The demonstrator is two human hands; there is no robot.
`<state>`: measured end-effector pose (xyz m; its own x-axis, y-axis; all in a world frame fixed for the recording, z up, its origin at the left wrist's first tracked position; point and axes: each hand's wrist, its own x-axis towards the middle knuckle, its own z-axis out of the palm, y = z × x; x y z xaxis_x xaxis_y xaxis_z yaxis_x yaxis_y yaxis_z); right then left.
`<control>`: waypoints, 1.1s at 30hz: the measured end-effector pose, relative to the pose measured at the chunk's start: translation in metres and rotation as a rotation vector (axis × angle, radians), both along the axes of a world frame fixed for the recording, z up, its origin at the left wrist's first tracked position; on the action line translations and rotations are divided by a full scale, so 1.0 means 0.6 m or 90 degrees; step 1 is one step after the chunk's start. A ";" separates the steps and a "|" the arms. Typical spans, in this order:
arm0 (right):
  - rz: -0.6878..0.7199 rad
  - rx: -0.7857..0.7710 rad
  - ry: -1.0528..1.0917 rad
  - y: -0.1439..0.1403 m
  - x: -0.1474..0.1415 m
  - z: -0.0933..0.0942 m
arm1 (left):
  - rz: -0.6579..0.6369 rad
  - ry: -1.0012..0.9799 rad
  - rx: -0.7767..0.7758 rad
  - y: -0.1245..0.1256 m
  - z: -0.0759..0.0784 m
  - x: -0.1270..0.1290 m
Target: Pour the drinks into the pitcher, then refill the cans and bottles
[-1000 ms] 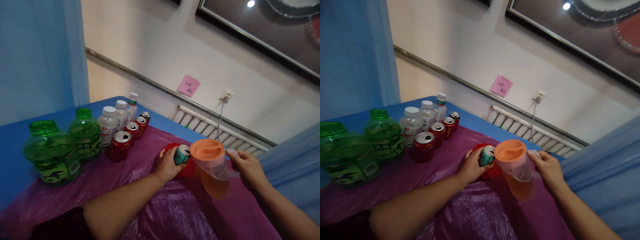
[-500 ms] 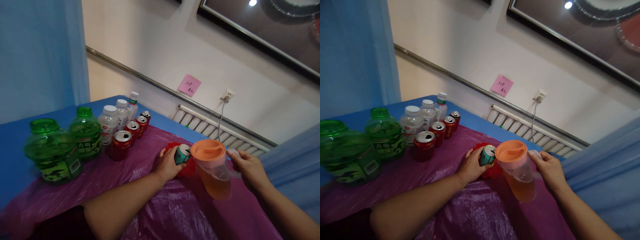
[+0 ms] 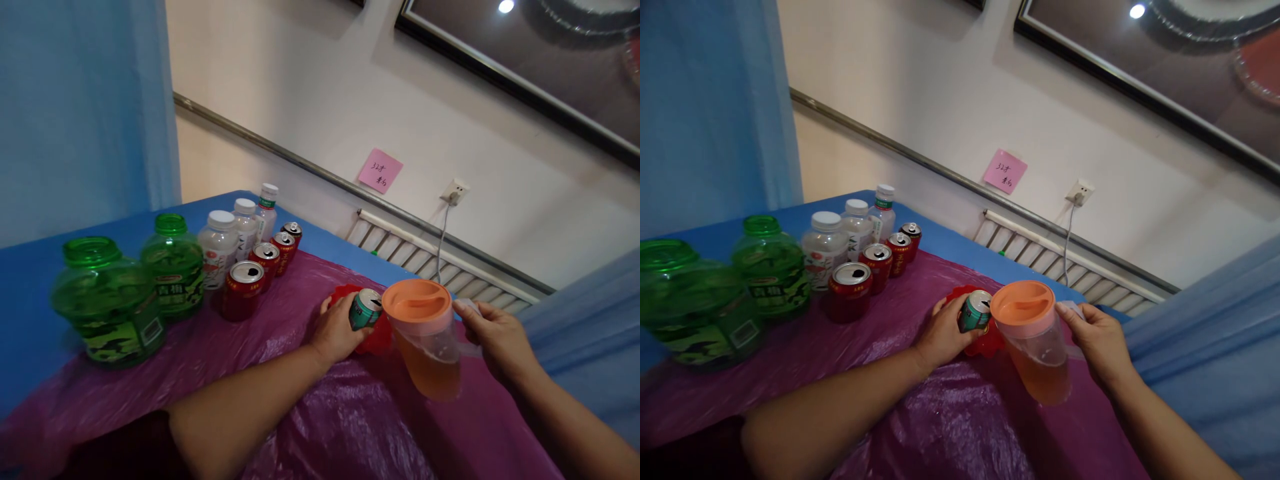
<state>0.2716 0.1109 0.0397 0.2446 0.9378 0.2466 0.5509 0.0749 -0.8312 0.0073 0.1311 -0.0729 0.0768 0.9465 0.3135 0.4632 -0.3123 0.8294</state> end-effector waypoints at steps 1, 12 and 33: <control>-0.001 -0.005 -0.004 -0.001 -0.001 0.001 | 0.001 0.000 -0.001 0.000 0.000 0.000; -0.008 -0.005 -0.018 -0.005 -0.008 0.008 | 0.003 0.001 -0.002 0.000 -0.001 0.000; -0.002 -0.001 -0.025 -0.005 -0.005 0.006 | 0.001 -0.001 -0.005 -0.002 0.001 0.000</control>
